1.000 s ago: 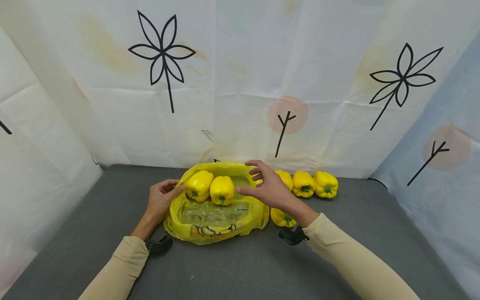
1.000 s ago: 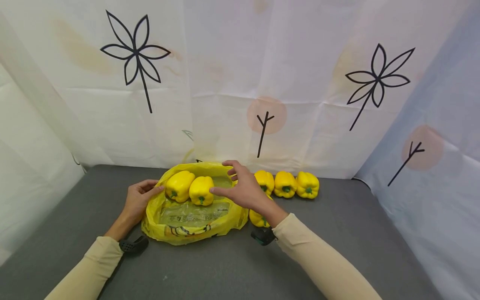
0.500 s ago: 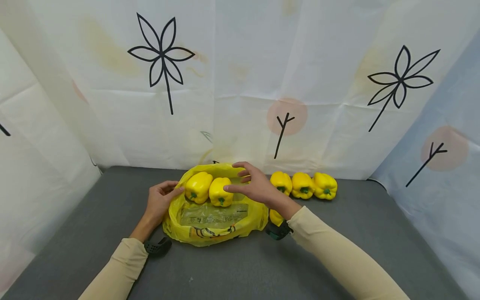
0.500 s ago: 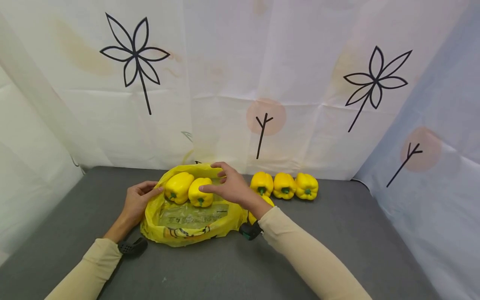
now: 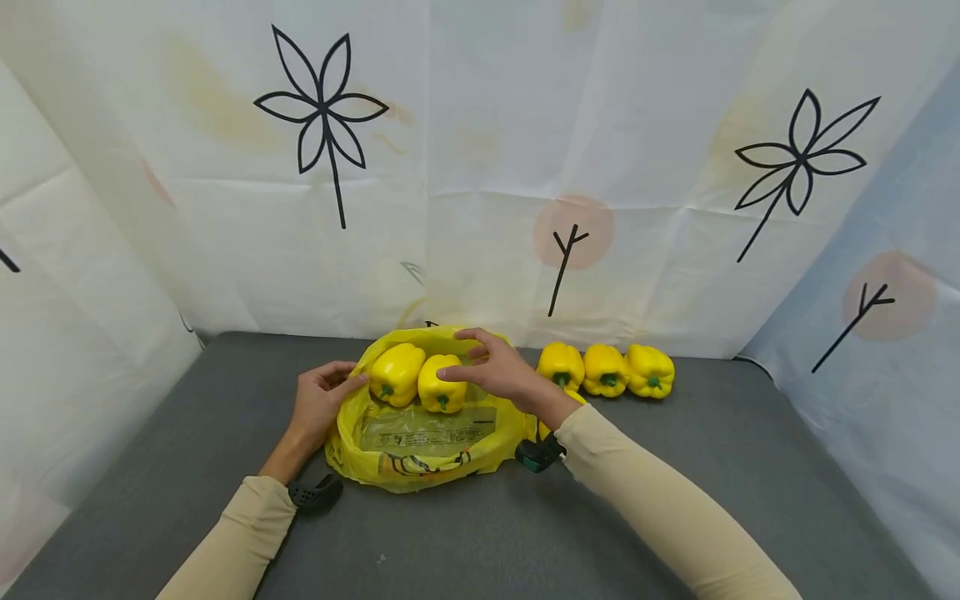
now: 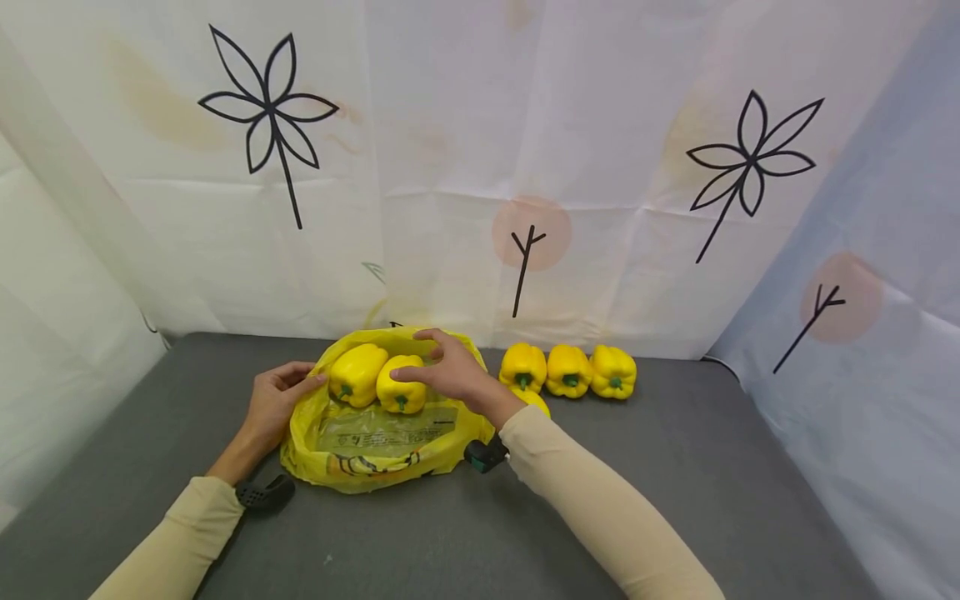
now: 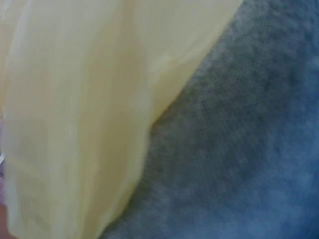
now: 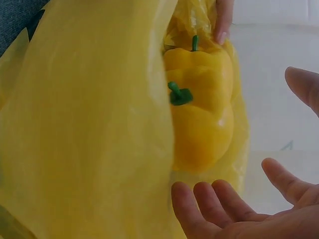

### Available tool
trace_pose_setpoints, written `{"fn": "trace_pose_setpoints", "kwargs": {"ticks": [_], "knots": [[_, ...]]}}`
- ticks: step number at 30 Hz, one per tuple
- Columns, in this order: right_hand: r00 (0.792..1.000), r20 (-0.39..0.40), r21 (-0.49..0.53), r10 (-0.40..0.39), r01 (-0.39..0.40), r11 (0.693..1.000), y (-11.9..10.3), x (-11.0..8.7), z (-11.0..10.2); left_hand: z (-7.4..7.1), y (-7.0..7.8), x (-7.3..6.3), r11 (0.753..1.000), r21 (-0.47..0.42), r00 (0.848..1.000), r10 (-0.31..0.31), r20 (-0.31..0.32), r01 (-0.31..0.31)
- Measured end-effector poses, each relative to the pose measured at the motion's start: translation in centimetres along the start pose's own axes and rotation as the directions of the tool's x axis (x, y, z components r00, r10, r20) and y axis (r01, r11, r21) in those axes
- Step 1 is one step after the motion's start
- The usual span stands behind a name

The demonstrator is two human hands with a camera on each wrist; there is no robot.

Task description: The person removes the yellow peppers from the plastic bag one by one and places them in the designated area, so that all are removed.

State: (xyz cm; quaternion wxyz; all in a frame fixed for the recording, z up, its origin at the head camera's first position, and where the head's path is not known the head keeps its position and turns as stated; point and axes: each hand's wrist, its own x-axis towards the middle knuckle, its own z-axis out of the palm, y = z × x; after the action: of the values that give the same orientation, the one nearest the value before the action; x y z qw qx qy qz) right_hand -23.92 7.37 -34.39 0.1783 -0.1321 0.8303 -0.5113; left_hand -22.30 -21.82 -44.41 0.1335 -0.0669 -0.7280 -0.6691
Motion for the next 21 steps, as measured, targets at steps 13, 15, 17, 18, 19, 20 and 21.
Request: {"fn": "trace_pose_setpoints", "kwargs": {"ticks": [13,15,17,18,19,20,21], "knots": [[0.998,0.048,0.071,0.048,-0.051,0.996,1.5,1.7,1.1,-0.1,-0.1,0.0,1.000,0.009,1.000,-0.002,-0.001,0.002],[0.997,0.054,0.074,0.048,-0.052,0.996,1.6,1.8,1.3,-0.1,-0.1,0.0,1.000,0.010,1.000,-0.004,-0.001,0.004],[0.997,0.060,0.075,0.047,-0.051,0.996,1.7,1.9,1.4,0.0,-0.1,0.0,1.000,0.012,1.000,-0.009,-0.002,0.009],[0.997,0.062,0.076,0.044,-0.049,0.996,1.8,1.9,1.5,0.0,-0.1,0.0,1.000,0.012,1.000,-0.010,-0.002,0.010],[0.997,0.062,0.074,0.041,-0.045,0.996,1.9,1.9,1.6,0.0,-0.1,0.0,1.000,0.011,1.000,-0.010,-0.002,0.010],[0.997,0.062,0.070,0.040,-0.044,0.997,1.9,2.0,1.6,0.0,-0.1,0.0,1.000,0.011,1.000,-0.009,-0.003,0.009],[0.997,0.062,0.069,0.040,-0.044,0.997,2.0,2.1,1.6,0.0,-0.1,0.0,1.000,0.011,1.000,-0.008,-0.003,0.009]]}}
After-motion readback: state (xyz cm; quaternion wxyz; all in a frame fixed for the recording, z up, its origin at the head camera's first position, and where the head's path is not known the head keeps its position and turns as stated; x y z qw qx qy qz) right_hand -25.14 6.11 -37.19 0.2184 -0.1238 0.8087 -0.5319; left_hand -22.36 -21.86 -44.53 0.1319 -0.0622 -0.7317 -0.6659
